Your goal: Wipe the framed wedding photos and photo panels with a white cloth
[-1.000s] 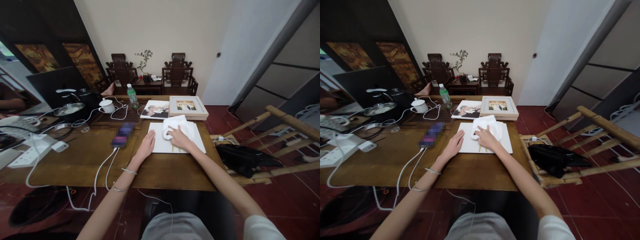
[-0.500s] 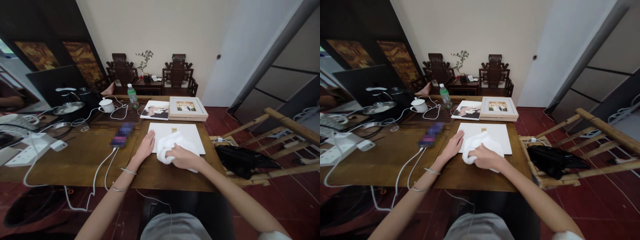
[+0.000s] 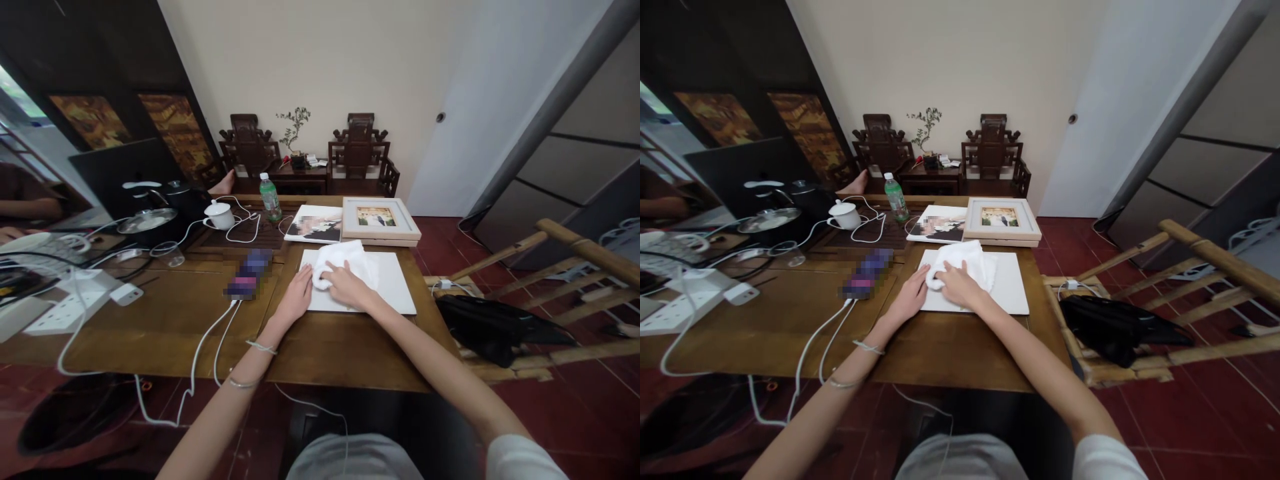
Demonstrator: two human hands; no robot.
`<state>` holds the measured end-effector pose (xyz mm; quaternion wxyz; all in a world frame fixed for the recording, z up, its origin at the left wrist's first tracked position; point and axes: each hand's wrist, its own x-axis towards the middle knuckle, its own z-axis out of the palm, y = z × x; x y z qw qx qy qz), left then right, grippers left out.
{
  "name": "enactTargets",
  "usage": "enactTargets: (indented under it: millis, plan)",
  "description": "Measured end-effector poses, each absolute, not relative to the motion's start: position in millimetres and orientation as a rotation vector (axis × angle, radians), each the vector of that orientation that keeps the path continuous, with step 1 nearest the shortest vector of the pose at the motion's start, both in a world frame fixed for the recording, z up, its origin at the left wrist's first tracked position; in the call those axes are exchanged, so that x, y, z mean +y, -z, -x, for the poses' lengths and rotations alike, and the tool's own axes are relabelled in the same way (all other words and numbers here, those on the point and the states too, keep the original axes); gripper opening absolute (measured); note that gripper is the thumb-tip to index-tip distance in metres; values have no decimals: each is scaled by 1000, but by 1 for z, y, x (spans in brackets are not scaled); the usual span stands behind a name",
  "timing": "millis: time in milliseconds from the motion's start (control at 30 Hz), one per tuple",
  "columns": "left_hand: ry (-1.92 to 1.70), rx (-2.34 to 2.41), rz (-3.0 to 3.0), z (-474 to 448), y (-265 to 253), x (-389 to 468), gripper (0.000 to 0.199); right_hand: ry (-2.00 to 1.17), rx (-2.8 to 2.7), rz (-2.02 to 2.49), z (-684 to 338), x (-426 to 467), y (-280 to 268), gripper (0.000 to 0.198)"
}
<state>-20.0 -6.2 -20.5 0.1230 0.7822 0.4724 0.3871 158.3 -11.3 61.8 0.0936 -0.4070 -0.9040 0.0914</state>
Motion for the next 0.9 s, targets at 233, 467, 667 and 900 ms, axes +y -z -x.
enactTargets:
  millis: [233, 467, 667, 900]
  plan:
    - [-1050, 1396, -2274, 23, 19, -6, 42, -396, -2855, 993, -170, -86, -75, 40]
    - [-1063, 1395, -2296, 23, 22, -3, 44, -379, -2789, 1117, -178, -44, -79, 38]
    - [-1046, 1398, -2263, 20, 15, -7, 47, -214, -2620, 1274, -158, 12, -67, 40]
    - [-1307, 1333, -2021, 18, -12, -20, 53, -272, -2730, 1031, -140, -17, -58, 42]
